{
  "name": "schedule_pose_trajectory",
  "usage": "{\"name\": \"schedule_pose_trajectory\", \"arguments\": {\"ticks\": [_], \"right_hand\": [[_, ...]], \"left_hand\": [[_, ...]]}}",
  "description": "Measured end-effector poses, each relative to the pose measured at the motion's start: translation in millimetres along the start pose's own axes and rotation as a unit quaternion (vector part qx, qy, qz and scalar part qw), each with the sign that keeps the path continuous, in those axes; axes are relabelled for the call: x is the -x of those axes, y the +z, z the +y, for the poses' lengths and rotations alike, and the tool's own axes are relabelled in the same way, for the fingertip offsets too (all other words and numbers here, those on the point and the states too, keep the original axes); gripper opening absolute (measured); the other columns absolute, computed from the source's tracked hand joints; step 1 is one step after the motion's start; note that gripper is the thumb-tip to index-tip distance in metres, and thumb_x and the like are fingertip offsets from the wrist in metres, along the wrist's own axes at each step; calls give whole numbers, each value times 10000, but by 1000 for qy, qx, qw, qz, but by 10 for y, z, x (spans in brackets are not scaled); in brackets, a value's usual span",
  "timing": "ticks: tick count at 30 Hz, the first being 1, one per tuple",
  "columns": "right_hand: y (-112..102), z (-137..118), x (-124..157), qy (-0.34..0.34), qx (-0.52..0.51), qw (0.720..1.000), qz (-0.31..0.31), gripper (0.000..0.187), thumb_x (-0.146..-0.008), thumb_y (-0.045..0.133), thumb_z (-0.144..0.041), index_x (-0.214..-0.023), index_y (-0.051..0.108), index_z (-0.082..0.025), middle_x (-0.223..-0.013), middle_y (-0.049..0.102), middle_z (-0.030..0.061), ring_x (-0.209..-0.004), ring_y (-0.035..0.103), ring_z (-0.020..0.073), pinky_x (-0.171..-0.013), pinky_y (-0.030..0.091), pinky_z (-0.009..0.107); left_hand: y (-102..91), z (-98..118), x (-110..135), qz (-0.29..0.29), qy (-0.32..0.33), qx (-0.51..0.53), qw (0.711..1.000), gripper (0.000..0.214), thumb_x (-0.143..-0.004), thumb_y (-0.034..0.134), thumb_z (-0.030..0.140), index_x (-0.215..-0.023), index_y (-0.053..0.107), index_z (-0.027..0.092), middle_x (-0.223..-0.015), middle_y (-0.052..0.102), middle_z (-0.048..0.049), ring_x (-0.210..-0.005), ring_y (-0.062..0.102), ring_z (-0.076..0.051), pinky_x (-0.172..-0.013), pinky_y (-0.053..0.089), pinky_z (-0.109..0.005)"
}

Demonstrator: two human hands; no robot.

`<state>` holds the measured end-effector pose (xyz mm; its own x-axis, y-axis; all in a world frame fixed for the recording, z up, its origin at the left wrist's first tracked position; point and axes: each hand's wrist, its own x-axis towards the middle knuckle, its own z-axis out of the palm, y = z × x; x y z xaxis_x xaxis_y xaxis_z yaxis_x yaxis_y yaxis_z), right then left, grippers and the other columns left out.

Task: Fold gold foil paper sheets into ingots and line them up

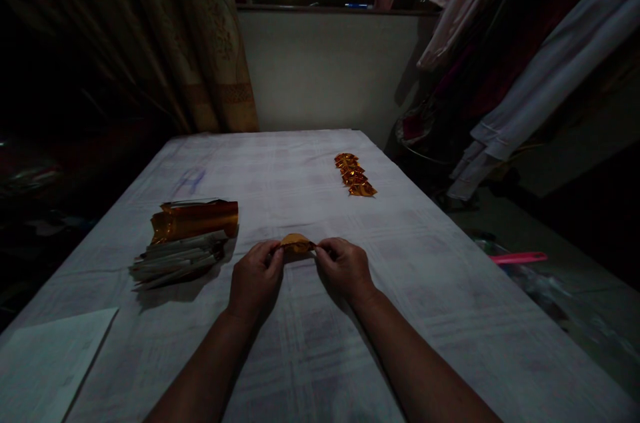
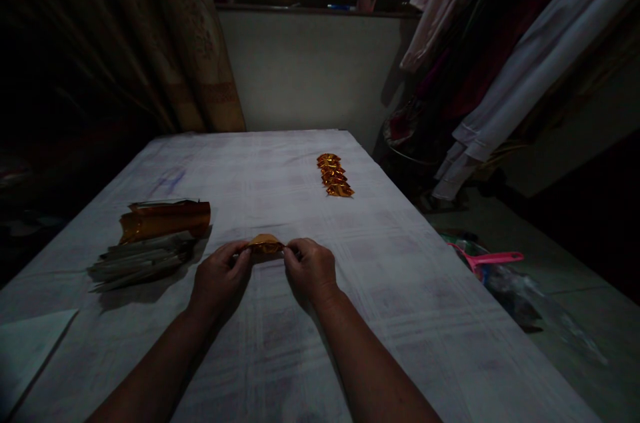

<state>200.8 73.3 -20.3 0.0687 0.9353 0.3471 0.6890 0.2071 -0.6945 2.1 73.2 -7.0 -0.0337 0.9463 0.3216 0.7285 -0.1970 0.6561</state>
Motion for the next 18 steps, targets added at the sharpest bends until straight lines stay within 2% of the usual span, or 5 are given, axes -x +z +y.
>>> {"name": "schedule_pose_trajectory", "arguments": {"ticks": [4, 8, 12, 18], "right_hand": [[-21, 46, -36, 45, 14, 999, 1, 175, -822, 594, -304, -768, 747, -238, -779, 763, 27, -715, 703, 188, -687, 493, 273], [-69, 109, -95, 87, 3, 996, 22, 214, -817, 580, -367, -750, 742, -245, -751, 761, 17, -691, 701, 189, -660, 483, 274], [-169, 190, -182, 123, 9, 991, 50, 243, -813, 572, -411, -748, 744, -251, -721, 754, 8, -666, 693, 193, -629, 473, 276], [-434, 368, -521, 119, 120, 983, 72, 240, -863, 559, -374, -813, 766, -263, -776, 767, -5, -724, 704, 183, -663, 482, 260]], "left_hand": [[9, -17, -9, -2, -15, 11, 1000, 358, -865, 541, 460, -1035, 752, 225, -900, 767, -44, -741, 701, -201, -741, 550, -310], [9, -31, -23, 4, -36, 30, 999, 360, -859, 533, 481, -986, 760, 231, -868, 767, -43, -719, 701, -202, -716, 553, -306], [0, -44, -34, 8, -44, 46, 998, 352, -856, 520, 484, -932, 764, 243, -894, 784, -50, -790, 727, -227, -756, 564, -321], [22, -66, -27, 13, -50, 63, 997, 349, -836, 520, 488, -874, 766, 243, -892, 794, -57, -838, 742, -251, -782, 568, -339]]}}
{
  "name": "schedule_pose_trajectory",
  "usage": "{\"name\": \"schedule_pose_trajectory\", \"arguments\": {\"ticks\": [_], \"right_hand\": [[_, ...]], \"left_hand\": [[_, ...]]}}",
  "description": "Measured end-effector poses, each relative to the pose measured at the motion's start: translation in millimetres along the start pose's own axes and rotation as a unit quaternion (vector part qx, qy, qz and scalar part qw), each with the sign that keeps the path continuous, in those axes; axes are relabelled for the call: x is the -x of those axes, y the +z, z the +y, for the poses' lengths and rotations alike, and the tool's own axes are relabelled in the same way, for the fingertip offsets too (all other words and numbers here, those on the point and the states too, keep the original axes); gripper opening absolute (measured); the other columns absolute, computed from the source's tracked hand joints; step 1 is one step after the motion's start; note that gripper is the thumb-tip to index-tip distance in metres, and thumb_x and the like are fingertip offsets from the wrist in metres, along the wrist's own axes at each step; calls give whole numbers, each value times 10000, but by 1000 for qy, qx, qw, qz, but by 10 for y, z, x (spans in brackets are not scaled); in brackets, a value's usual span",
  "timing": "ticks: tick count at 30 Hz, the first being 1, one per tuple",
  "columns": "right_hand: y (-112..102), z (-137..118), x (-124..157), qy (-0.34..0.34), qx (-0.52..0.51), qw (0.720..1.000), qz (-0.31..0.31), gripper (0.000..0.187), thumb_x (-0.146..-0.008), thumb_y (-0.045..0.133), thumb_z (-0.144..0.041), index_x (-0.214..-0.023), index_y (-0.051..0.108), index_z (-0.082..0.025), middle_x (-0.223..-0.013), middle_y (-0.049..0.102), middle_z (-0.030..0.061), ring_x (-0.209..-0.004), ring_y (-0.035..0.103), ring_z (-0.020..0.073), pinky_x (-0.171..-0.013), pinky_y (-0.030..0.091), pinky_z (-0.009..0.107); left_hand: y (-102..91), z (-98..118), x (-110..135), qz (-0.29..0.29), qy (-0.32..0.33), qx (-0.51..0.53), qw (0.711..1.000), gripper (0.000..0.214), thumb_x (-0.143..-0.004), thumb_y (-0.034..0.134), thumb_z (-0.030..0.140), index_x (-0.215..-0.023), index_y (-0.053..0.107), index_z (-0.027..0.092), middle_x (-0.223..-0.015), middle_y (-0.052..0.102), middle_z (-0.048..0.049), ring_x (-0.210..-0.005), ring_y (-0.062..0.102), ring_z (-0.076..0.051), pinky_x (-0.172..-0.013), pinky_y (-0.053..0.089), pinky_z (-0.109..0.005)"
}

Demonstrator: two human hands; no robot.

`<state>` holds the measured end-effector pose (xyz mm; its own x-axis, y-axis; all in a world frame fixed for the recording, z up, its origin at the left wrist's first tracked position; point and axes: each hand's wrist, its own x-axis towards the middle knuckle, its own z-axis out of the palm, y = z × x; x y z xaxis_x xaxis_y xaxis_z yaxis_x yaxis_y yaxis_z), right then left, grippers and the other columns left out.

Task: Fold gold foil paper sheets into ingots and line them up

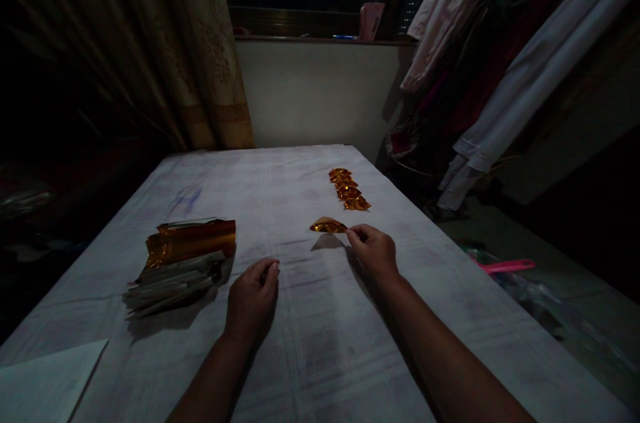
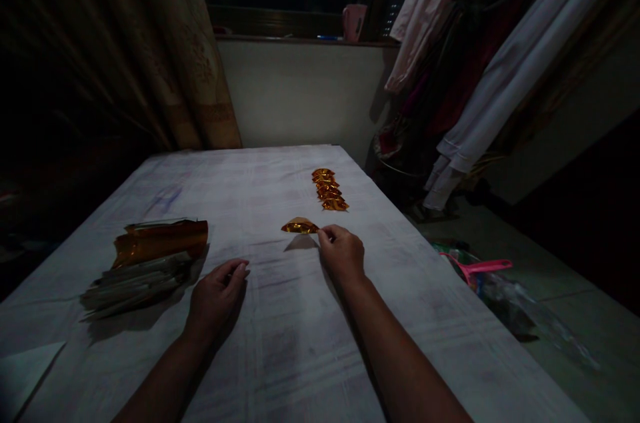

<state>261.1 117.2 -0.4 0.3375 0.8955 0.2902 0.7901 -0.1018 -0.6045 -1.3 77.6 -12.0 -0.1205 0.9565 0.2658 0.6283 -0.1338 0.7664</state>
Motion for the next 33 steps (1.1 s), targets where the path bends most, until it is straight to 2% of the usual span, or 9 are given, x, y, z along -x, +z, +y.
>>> {"name": "schedule_pose_trajectory", "arguments": {"ticks": [2, 5, 7, 11, 15, 19, 26, 33], "right_hand": [[-32, 5, -193, 1, 22, 1000, 14, 234, -871, 570, -373, -835, 773, -261, -811, 769, 5, -740, 697, 190, -670, 474, 269], [-18, -53, -505, -14, 58, 998, 31, 205, -870, 595, -338, -897, 788, -274, -972, 765, 21, -856, 679, 197, -737, 463, 278], [35, -124, -720, -22, 82, 996, 35, 206, -876, 601, -336, -885, 797, -272, -974, 750, 38, -885, 658, 211, -739, 443, 292], [221, -282, -1156, -39, 121, 991, 41, 195, -869, 624, -314, -910, 809, -265, -1012, 719, 76, -971, 604, 249, -816, 395, 345], [467, -371, -1568, -38, 143, 988, 53, 214, -878, 615, -302, -949, 808, -244, -1102, 684, 106, -1039, 540, 273, -856, 345, 379], [704, -358, -1904, -23, 162, 985, 52, 231, -880, 591, -273, -954, 806, -232, -1081, 668, 110, -1026, 502, 274, -854, 316, 392], [950, -303, -2204, -8, 195, 980, 28, 239, -886, 587, -279, -955, 807, -216, -1049, 648, 130, -1022, 485, 292, -864, 298, 421], [937, -276, -2248, 0, 221, 975, 6, 261, -902, 544, -229, -935, 795, -165, -1052, 655, 170, -1045, 507, 325, -876, 339, 450]], "left_hand": [[9, -18, 0, 2, -6, 13, 1000, 353, -838, 527, 498, -868, 764, 238, -888, 794, -59, -831, 745, -251, -761, 570, -334], [-2, -56, -25, 11, -17, 36, 999, 411, -859, 507, 541, -889, 756, 215, -842, 787, -66, -768, 748, -239, -693, 572, -314], [-28, -86, -59, 30, -29, 48, 998, 458, -862, 492, 574, -901, 751, 198, -756, 765, -61, -695, 738, -231, -638, 565, -304], [-79, -146, -118, 67, -56, 65, 994, 493, -836, 507, 614, -871, 752, 188, -659, 724, -45, -613, 708, -220, -582, 551, -293], [-82, -198, -122, 52, -76, 82, 992, 475, -833, 541, 611, -877, 755, 190, -702, 744, -50, -647, 729, -228, -583, 564, -289], [-66, -222, -110, 55, -80, 69, 993, 453, -835, 555, 604, -840, 760, 201, -743, 764, -58, -676, 743, -235, -630, 591, -300], [-44, -241, -63, 58, -80, 52, 994, 445, -877, 555, 593, -860, 768, 202, -757, 767, -57, -677, 738, -228, -660, 602, -303], [-73, -294, -58, 29, -75, 40, 996, 428, -883, 559, 584, -871, 773, 214, -832, 789, -65, -755, 760, -246, -667, 607, -303]]}}
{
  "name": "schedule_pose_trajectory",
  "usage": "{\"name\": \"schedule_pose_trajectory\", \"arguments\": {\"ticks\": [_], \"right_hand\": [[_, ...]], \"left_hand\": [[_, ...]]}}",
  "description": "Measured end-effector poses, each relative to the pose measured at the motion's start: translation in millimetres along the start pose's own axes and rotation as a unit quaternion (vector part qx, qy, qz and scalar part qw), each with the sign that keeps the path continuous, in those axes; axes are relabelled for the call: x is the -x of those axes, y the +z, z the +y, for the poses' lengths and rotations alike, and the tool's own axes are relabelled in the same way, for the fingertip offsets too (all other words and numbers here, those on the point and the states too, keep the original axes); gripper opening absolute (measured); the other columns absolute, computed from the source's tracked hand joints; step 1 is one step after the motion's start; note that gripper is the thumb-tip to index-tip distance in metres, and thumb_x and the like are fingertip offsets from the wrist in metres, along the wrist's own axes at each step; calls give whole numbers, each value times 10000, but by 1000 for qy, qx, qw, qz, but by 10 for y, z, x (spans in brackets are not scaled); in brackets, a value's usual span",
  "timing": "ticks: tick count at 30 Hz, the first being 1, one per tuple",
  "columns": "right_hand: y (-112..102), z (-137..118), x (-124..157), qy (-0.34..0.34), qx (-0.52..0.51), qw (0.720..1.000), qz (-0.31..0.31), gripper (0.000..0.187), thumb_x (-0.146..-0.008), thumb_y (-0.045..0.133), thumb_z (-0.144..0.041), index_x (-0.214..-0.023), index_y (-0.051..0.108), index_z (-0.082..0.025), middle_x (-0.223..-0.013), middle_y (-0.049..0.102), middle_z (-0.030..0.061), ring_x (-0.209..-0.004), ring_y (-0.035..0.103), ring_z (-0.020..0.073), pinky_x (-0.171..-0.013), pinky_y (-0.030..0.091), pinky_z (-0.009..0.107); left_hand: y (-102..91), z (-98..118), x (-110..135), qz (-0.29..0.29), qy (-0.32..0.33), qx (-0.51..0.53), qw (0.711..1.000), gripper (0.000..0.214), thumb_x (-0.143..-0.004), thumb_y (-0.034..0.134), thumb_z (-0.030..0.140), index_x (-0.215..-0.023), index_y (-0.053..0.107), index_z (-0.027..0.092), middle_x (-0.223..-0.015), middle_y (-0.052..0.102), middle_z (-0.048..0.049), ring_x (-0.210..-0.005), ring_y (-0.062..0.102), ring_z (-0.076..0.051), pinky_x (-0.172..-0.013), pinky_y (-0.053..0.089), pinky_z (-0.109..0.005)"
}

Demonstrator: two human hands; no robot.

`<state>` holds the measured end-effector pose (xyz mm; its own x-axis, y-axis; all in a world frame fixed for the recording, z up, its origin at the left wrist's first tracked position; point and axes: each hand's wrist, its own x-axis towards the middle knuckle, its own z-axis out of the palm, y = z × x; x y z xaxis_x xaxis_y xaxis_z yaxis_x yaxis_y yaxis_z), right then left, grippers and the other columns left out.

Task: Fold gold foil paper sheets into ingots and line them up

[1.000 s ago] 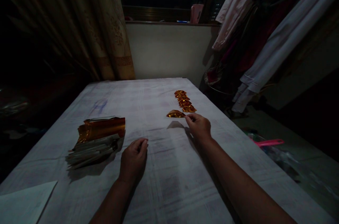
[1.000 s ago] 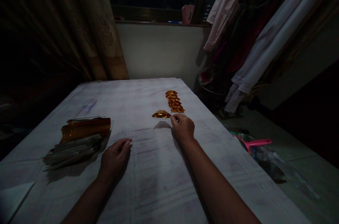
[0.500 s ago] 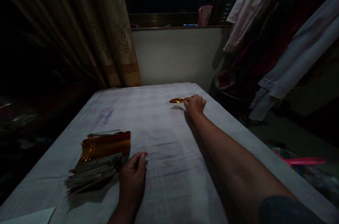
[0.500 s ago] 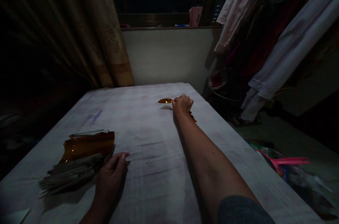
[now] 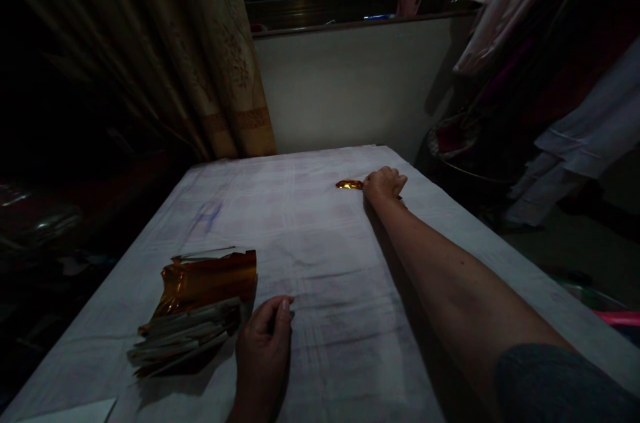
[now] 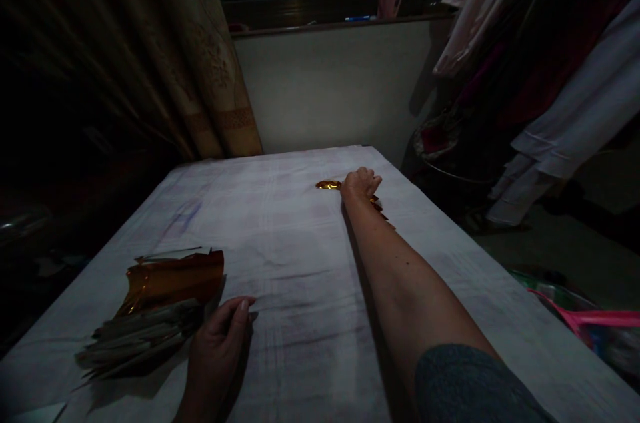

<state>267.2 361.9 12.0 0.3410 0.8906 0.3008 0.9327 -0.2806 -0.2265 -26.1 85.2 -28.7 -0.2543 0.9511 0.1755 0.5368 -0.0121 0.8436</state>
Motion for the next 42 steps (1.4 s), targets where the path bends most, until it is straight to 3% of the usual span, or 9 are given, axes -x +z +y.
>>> {"name": "schedule_pose_trajectory", "arguments": {"ticks": [6, 10, 13, 17, 22, 29, 42], "right_hand": [[-76, -79, 206, -57, 5, 998, -25, 313, -954, 471, -221, -1074, 761, -216, -1171, 673, 139, -1122, 534, 304, -923, 376, 418], [-20, -291, 461, -122, 1, 989, -80, 291, -946, 527, -238, -1153, 731, -228, -1172, 706, 111, -1055, 609, 255, -886, 423, 341], [43, -386, 566, -128, 1, 987, -101, 329, -972, 520, -300, -1234, 686, -193, -1229, 690, 136, -1100, 618, 266, -912, 435, 343], [98, -380, 559, -110, 7, 988, -111, 383, -987, 501, -351, -1257, 661, -132, -1279, 651, 194, -1161, 602, 313, -954, 437, 391], [143, -349, 515, -102, 10, 988, -116, 397, -999, 473, -367, -1250, 668, -130, -1302, 630, 201, -1225, 560, 325, -998, 420, 406], [169, -348, 509, -94, 11, 989, -115, 422, -1003, 454, -374, -1274, 658, -124, -1336, 607, 214, -1247, 538, 333, -1022, 404, 426], [241, -339, 443, -141, -13, 984, -108, 385, -984, 458, -262, -1259, 626, -52, -1310, 616, 212, -1222, 539, 299, -1052, 365, 370]], "left_hand": [[4, 31, -6, -1, 10, -7, 1000, 420, -884, 550, 574, -859, 768, 216, -812, 784, -61, -741, 756, -245, -676, 603, -313], [45, 49, 5, 14, 0, 9, 1000, 436, -884, 550, 594, -862, 766, 216, -817, 782, -59, -741, 755, -243, -686, 601, -314], [68, 37, 22, 30, -8, 17, 999, 457, -878, 550, 617, -858, 764, 214, -803, 776, -57, -729, 752, -240, -680, 598, -312], [47, 9, 27, 11, -20, 15, 1000, 449, -879, 562, 609, -874, 767, 209, -831, 780, -63, -755, 759, -244, -667, 596, -303], [9, 15, 5, -9, -13, 10, 1000, 467, -875, 556, 623, -871, 769, 206, -795, 777, -68, -733, 753, -249, -654, 604, -311], [15, 119, 0, 25, 1, 1, 1000, 460, -862, 542, 613, -806, 759, 210, -777, 776, -67, -717, 746, -247, -648, 600, -310], [34, 144, 5, 27, -10, 9, 1000, 459, -855, 557, 615, -809, 765, 208, -765, 769, -67, -713, 743, -244, -666, 603, -317]]}}
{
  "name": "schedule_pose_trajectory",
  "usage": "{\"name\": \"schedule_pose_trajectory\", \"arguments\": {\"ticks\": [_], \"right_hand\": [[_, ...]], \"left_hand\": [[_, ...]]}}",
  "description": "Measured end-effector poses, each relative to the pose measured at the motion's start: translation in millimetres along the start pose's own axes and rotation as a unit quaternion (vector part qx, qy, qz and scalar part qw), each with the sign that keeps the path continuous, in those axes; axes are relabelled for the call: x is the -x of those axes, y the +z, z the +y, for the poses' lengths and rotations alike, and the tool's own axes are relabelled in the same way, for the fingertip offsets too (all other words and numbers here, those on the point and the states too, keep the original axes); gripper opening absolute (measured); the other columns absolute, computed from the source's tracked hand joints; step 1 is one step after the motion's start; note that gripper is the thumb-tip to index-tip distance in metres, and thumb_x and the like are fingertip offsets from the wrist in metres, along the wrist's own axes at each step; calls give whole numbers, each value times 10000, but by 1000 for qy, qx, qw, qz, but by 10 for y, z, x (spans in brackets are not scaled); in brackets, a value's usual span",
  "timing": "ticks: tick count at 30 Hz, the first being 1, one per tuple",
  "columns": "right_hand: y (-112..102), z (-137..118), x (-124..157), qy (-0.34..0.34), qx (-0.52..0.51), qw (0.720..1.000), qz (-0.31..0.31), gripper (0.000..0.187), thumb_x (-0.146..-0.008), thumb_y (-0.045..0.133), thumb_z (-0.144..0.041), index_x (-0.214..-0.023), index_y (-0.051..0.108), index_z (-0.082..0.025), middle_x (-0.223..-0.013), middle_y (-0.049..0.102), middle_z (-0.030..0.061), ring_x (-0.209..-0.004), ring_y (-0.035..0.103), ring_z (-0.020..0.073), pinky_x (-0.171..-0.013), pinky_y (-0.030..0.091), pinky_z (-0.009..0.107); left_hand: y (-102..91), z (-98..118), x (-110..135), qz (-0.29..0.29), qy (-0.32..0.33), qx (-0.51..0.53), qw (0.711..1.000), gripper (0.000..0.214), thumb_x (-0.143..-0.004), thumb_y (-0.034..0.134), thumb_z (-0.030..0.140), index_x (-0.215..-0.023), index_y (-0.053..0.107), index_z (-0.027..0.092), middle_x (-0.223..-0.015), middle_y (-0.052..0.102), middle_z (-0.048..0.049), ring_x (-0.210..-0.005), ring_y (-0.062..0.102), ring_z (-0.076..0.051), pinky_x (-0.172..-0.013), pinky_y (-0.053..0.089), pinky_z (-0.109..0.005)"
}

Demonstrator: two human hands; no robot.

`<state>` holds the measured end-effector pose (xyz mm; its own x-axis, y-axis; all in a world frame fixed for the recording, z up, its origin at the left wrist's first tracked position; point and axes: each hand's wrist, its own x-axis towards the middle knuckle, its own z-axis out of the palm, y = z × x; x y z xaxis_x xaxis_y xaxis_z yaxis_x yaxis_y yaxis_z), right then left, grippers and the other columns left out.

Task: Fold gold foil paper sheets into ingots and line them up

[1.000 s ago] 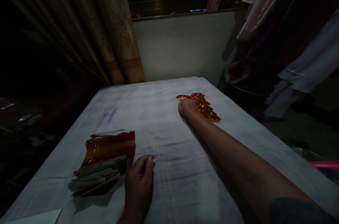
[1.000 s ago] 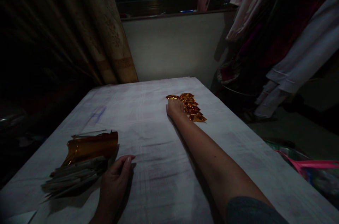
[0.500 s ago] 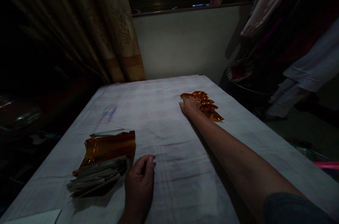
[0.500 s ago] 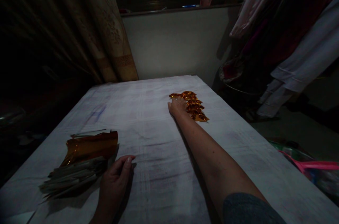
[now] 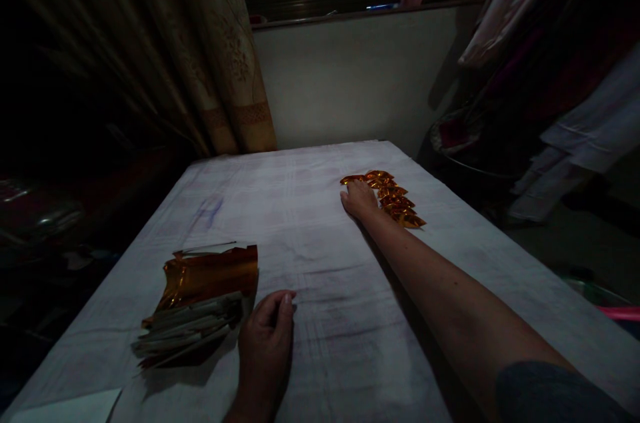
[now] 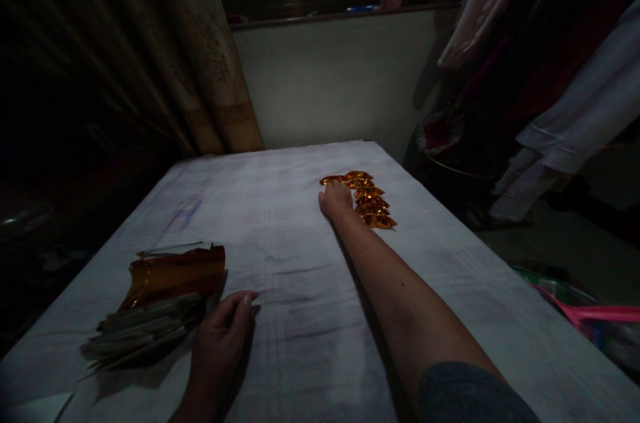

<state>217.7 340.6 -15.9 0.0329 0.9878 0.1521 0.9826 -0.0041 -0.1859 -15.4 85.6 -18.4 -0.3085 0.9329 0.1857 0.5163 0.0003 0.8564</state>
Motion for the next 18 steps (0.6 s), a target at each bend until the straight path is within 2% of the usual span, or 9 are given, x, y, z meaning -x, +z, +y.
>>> {"name": "schedule_pose_trajectory", "arguments": {"ticks": [8, 18], "right_hand": [[15, -79, 160, -43, -30, 999, 12, 303, -972, 446, -172, -1180, 662, -126, -1292, 635, 167, -1227, 538, 261, -1063, 367, 330], [41, -329, 711, -26, -82, 996, 29, 338, -948, 501, -174, -1241, 669, -163, -1396, 608, 138, -1315, 525, 243, -1133, 365, 345]], "left_hand": [[-8, -17, -4, -8, 7, -1, 1000, 410, -859, 561, 566, -830, 766, 212, -778, 773, -59, -714, 740, -239, -687, 603, -324], [33, -20, -28, -19, 6, 51, 999, 408, -869, 555, 553, -832, 749, 196, -793, 770, -61, -713, 738, -232, -655, 584, -302]]}}
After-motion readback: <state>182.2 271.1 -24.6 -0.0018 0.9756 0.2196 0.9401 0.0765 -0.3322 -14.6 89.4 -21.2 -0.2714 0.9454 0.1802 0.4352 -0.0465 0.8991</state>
